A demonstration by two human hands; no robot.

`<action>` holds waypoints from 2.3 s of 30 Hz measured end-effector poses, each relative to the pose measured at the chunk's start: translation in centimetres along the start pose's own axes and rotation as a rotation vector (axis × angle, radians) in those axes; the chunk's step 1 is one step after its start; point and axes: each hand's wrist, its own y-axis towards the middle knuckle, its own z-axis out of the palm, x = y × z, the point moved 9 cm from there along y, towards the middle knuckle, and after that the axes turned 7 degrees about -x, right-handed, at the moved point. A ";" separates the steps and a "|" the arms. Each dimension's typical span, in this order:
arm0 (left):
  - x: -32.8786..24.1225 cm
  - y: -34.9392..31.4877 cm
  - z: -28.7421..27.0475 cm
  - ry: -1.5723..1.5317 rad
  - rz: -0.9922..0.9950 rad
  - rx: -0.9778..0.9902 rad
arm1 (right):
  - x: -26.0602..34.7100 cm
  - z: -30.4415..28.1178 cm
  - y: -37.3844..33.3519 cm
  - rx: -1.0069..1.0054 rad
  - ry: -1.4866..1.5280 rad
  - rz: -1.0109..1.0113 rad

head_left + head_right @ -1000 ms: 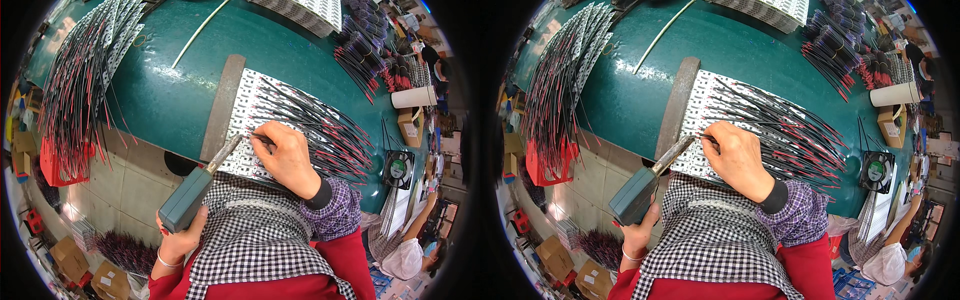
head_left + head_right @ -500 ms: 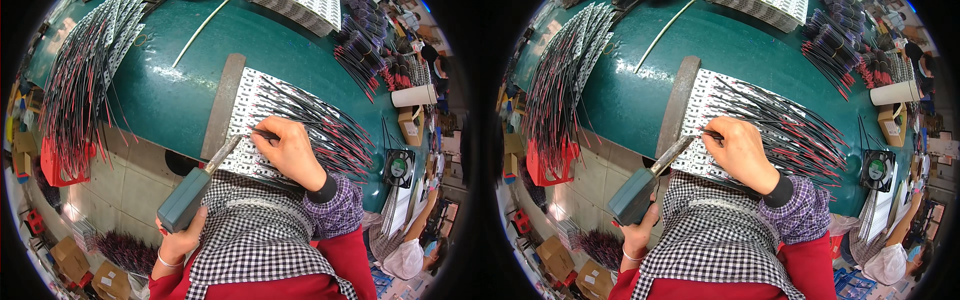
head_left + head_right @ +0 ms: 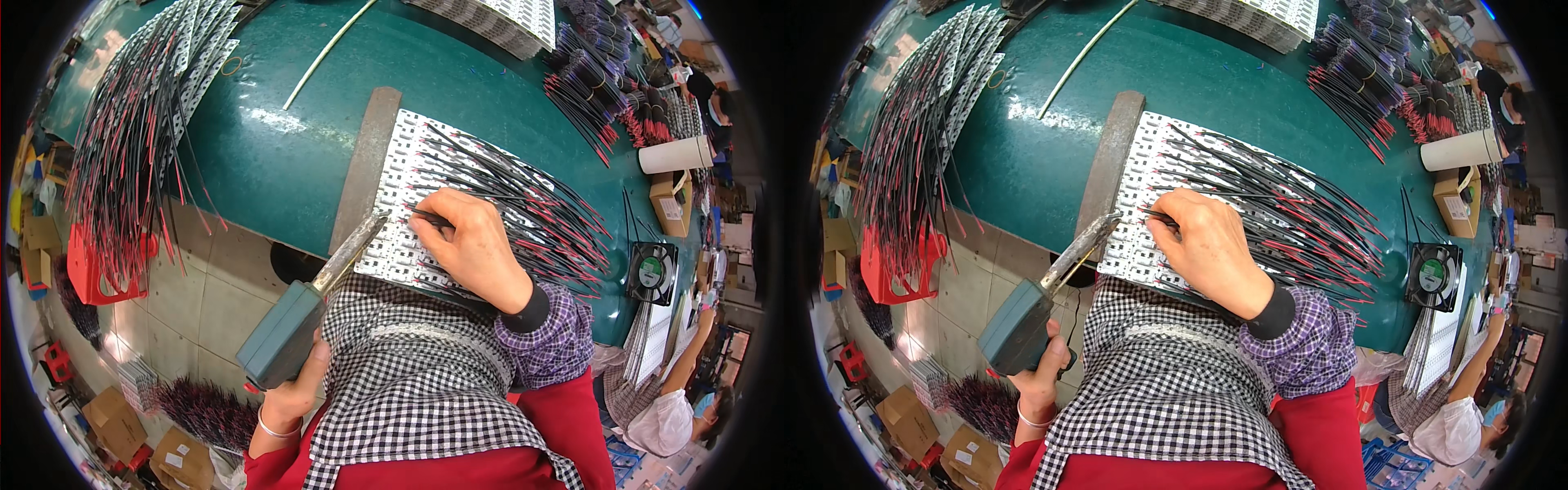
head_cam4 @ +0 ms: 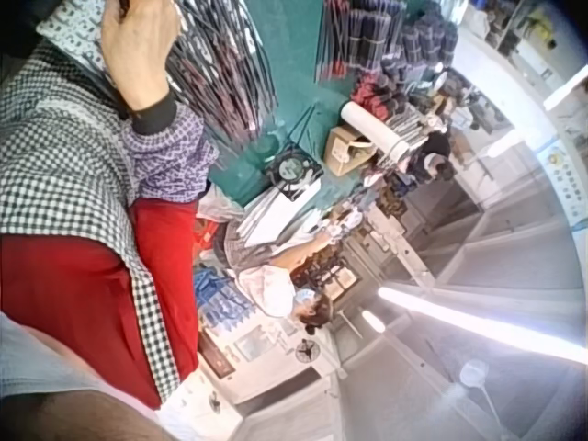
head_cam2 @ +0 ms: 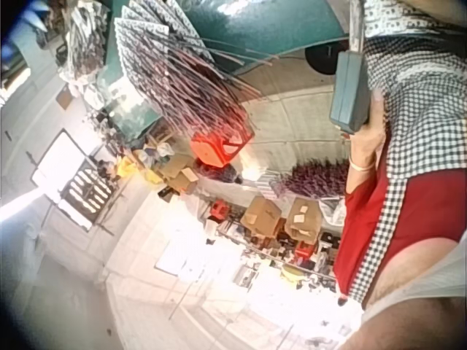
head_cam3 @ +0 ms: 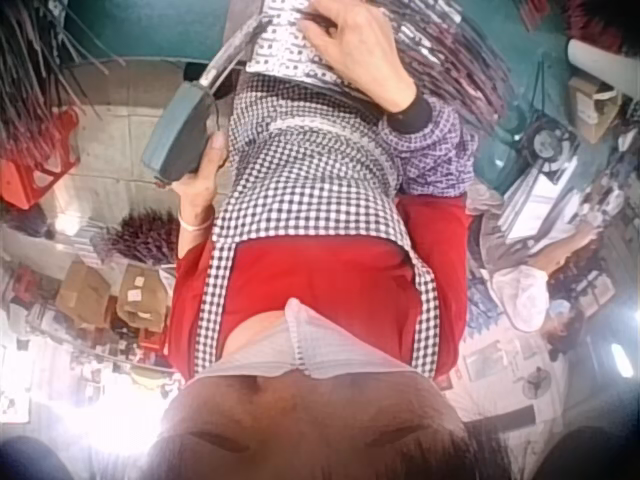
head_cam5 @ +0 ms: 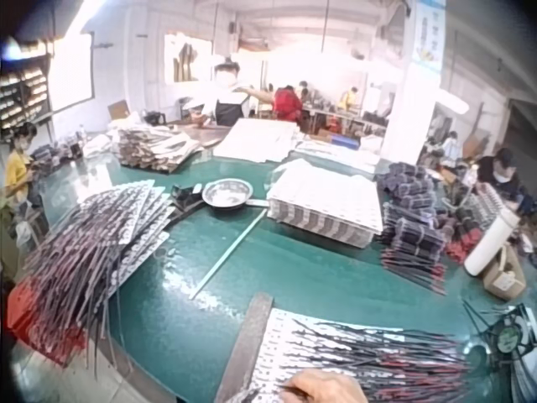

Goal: The person solders wires onto a circuit board panel using a soldering tool. After stacking the completed panel with others, the person positions wires on a new circuit board panel and solders them.

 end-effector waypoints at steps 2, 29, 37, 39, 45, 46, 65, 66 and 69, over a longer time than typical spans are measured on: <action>-0.4 0.0 -0.3 0.043 0.084 -0.030 | 0.2 -0.1 -0.1 -0.003 -0.003 -0.031; 0.3 -0.6 -0.2 0.139 0.116 0.053 | 0.9 0.9 -2.2 -0.118 0.057 -0.034; 1.4 -0.8 0.1 0.192 0.027 0.105 | 0.9 0.8 -2.0 -0.122 0.025 -0.005; 1.3 -0.8 0.0 0.227 0.047 0.110 | 0.8 0.8 -2.0 -0.127 0.036 -0.008; 0.7 -0.8 0.0 0.276 0.113 0.103 | 0.7 0.9 -1.9 -0.131 0.042 -0.008; 1.0 -0.9 -0.2 0.254 0.085 0.088 | 0.7 0.9 -1.9 -0.132 0.043 -0.008; 0.6 -1.1 -0.1 0.242 0.080 0.116 | -0.5 1.3 -1.0 0.012 0.134 0.073; 0.5 -1.1 -0.1 0.253 0.083 0.115 | -0.4 1.3 -1.0 0.007 0.132 0.066; 0.8 -1.4 -0.4 0.165 0.064 0.059 | -0.4 1.2 -1.0 0.013 0.123 0.066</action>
